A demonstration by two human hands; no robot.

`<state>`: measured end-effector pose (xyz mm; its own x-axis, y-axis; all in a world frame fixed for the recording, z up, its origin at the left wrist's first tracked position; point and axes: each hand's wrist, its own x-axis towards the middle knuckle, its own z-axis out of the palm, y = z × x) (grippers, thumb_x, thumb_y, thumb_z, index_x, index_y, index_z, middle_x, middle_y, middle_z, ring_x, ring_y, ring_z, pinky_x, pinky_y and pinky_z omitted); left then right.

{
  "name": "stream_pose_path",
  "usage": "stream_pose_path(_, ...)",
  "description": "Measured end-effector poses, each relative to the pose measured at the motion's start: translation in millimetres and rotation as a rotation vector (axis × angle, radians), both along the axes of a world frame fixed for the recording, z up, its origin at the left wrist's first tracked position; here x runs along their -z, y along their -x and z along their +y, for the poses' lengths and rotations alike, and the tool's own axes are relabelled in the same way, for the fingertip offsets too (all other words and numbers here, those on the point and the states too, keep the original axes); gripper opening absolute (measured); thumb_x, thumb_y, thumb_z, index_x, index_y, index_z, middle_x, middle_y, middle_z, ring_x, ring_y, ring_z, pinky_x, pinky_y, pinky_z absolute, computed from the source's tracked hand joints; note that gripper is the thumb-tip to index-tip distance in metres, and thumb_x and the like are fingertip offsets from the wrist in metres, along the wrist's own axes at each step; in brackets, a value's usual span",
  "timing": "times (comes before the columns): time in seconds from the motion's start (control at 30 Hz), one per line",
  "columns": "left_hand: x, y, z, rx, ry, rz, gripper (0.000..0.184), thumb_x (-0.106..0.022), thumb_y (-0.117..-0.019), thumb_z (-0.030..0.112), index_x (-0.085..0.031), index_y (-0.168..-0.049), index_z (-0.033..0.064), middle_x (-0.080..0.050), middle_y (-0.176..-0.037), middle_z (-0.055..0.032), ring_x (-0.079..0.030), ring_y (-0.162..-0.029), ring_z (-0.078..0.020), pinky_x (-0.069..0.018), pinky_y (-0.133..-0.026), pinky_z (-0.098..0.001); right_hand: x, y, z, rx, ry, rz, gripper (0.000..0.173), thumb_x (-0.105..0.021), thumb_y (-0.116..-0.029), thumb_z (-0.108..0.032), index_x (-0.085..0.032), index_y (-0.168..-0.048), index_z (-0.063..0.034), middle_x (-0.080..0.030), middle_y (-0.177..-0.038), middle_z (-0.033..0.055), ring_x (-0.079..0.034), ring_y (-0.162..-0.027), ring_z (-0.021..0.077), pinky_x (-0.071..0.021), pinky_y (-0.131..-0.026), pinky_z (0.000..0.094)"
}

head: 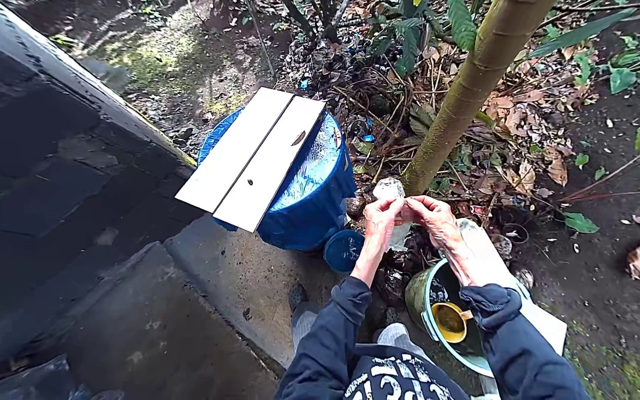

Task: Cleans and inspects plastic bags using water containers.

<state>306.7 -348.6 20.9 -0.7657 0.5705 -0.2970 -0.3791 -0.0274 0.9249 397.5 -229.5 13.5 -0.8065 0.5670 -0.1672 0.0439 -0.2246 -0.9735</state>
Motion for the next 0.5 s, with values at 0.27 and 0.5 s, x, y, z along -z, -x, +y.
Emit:
stream_pose_path(0.27, 20, -2, -6, -0.167, 0.026, 0.003, 0.016, -0.065, -0.0992, 0.007, -0.067, -0.102, -0.0085, -0.072, -0.089, -0.0182, -0.074, -0.077, -0.0246, -0.065, -0.073, -0.0394, 20, -3, -15, 0.241, -0.014, 0.019, 0.02, -0.059, -0.1044, -0.013, -0.069, -0.11, 0.0032, -0.073, -0.094, 0.0137, -0.073, -0.083, 0.0221, -0.0637, -0.079, 0.0372)
stream_pose_path(0.5, 20, 21, -30, -0.265, -0.057, -0.157, 0.019, -0.051, -0.1066, 0.01, -0.061, -0.107, -0.0065, -0.071, -0.09, -0.0193, -0.073, -0.079, -0.0277, -0.0627, -0.076, -0.0434, 28, -16, 1, 0.358, -0.018, -0.021, 0.024, -0.045, -0.1101, -0.017, -0.061, -0.113, 0.0009, -0.067, -0.088, 0.0062, -0.068, -0.074, 0.015, -0.0606, -0.074, 0.0326)
